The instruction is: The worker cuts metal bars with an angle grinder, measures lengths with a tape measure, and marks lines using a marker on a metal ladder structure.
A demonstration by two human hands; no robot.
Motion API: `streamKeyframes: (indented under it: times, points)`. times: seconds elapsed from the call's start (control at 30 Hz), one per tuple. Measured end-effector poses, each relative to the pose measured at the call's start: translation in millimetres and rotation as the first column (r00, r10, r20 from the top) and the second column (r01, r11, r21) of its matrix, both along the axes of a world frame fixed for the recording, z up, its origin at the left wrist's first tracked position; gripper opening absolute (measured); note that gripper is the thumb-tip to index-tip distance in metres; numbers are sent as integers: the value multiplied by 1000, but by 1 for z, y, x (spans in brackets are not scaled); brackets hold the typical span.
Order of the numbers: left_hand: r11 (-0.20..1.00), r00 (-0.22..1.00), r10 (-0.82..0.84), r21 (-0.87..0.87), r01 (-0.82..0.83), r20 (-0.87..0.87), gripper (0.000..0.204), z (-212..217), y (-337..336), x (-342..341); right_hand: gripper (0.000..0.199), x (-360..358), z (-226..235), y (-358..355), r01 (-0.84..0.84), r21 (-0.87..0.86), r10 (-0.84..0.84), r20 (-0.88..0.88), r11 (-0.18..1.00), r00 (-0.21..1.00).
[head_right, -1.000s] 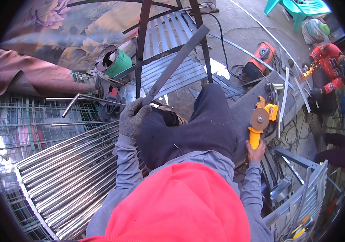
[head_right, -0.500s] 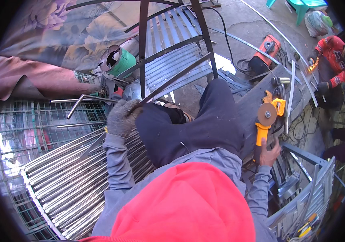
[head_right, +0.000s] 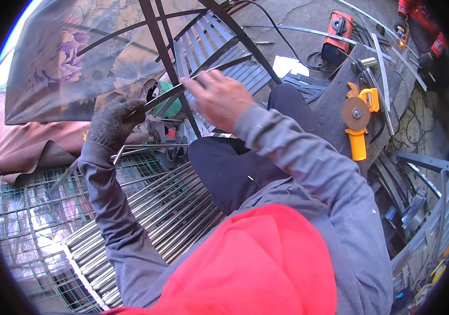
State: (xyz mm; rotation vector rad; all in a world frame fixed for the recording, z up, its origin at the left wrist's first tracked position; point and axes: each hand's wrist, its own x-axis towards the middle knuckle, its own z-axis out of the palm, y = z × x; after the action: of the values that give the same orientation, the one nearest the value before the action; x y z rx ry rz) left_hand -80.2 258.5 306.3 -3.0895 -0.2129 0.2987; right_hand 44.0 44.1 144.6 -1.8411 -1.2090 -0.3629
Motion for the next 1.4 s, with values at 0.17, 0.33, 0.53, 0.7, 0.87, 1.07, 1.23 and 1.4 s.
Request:
streamKeyframes:
  times: [0.17, 0.33, 0.53, 0.7, 0.87, 1.07, 1.23, 1.4]
  points:
    - [995, 998, -21, 93, 26, -58, 25, 14, -14, 10, 43, -13, 4, 36, -86, -150, 82, -35, 985, 996]
    - [996, 985, -3, 92, 19, -173, 27, -1, -16, 3, 19, -29, -5, 39, 0, -48, 6, 128, 999, 992]
    - [1000, 979, -17, -15, 14, -205, 24, -9, -22, -13, 14, -37, -10, 31, -52, -100, 64, 117, 994, 991]
    - [992, 986, -33, -129, 12, -163, 25, -25, -35, -9, 13, -22, -9, 9, -39, -155, 62, 147, 987, 987]
    - [907, 996, 42, -415, -70, -77, 29, -100, -38, -5, 29, -10, -24, -24, 66, -330, 0, 196, 942, 981]
    - [710, 941, 265, -619, -337, -208, 37, -207, -23, -9, 37, -16, -49, -99, -116, -406, 34, -204, 906, 978]
    - [544, 815, 455, -613, -573, -357, 50, -243, 0, -57, 31, -27, -75, -150, -125, -407, -78, -447, 905, 891]
    - [593, 796, 503, -536, -601, -336, 52, -249, -11, -59, 27, -38, -104, -157, -193, -467, -201, -668, 863, 717]
